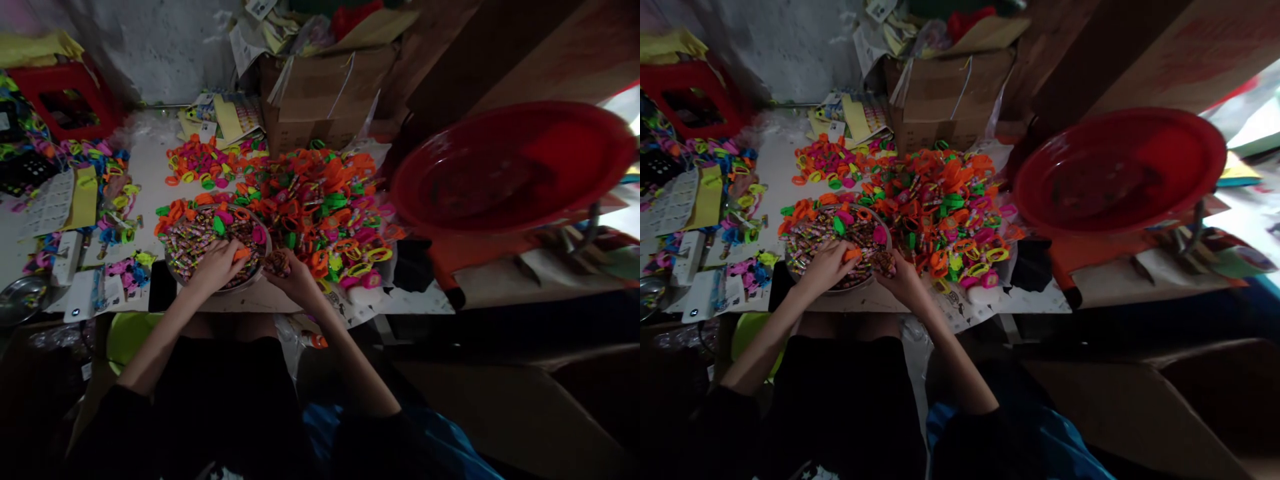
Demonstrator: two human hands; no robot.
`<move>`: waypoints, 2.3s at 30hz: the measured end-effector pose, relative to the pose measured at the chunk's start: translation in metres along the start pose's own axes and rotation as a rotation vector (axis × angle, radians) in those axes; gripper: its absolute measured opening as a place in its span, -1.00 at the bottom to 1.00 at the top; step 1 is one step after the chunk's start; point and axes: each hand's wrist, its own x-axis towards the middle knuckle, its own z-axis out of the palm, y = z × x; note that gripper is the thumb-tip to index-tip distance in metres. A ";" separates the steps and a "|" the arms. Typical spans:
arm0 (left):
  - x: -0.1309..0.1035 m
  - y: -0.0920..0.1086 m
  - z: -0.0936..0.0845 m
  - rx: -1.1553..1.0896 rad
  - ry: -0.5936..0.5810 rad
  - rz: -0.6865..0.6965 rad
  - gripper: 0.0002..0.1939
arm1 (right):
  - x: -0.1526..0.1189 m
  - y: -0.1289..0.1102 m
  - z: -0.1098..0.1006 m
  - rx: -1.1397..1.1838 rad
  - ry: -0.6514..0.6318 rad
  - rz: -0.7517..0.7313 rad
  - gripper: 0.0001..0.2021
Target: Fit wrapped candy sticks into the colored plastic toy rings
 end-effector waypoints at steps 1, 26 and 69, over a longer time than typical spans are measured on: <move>-0.003 0.004 -0.004 -0.017 -0.010 0.005 -0.84 | -0.001 -0.006 0.001 -0.015 0.009 -0.006 -0.71; -0.034 0.023 -0.034 0.049 0.059 0.101 -0.73 | -0.021 -0.053 0.007 -0.651 -0.093 -0.138 -0.74; -0.038 0.026 -0.009 -0.349 -0.303 0.248 -0.83 | -0.037 -0.058 -0.014 -0.733 -0.729 -0.072 -0.74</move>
